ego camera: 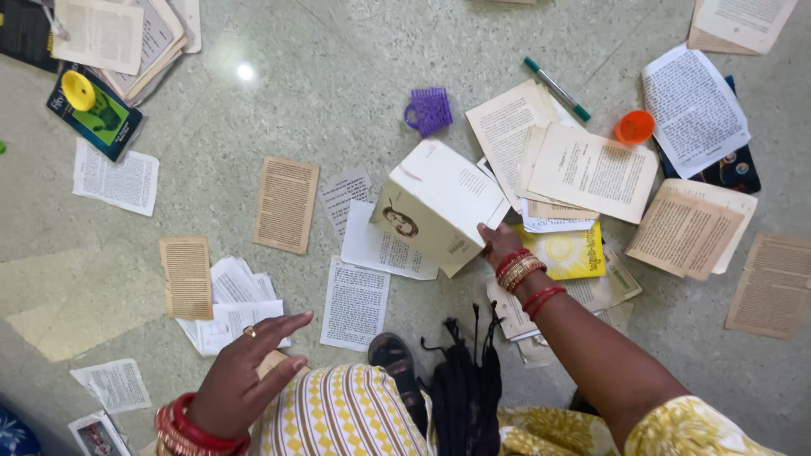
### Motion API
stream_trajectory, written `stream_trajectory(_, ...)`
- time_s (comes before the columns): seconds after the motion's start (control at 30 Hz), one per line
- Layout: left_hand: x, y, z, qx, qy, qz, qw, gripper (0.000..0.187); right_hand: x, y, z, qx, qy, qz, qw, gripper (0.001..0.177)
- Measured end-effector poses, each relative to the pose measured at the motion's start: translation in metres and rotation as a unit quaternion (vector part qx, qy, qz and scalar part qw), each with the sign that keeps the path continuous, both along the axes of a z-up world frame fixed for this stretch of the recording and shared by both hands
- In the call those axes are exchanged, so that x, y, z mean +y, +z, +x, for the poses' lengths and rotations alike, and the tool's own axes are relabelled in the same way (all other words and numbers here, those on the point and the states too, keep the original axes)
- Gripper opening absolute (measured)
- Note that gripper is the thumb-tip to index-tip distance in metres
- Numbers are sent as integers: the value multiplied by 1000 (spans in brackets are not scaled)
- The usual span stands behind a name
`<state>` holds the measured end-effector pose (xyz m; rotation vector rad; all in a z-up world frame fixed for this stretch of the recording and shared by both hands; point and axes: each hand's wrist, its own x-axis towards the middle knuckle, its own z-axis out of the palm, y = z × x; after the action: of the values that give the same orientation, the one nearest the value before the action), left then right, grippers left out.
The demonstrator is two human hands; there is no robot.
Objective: The person gathers loose pages from the floor and stacks them into a single pile, occasionally placing a small object or a yellow book on top of parts of the stack.
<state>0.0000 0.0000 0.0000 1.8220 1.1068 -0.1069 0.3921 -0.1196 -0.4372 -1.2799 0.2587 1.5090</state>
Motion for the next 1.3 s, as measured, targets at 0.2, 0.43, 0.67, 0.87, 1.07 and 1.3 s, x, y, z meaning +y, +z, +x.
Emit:
stream_trajectory(0.2, -3, -203, -18, -161, 64, -338, 925, 68, -15, 101, -85, 57, 111, 68, 990, 45)
stream_trajectory(0.43, -53, -297, 29, -356, 339, -425, 760, 69, -63, 123, -132, -67, 328, 130, 933, 44)
stream_trajectory(0.67, -81, -326, 15, -346, 404, -416, 737, 34, -99, 82, -131, -33, 365, 109, 924, 46)
stream_trajectory(0.87, -93, -369, -19, -380, 406, -365, 746, 25, -69, 74, -25, -273, 347, 70, 894, 48)
stream_trajectory(1.07, -132, -397, -19, -294, 408, -409, 761, 32, -55, 112, 115, -696, 450, -26, 559, 50)
stream_trajectory(1.3, -143, -379, -9, -223, 400, -446, 769, 37, -56, 85, 159, -736, 543, -131, 384, 75)
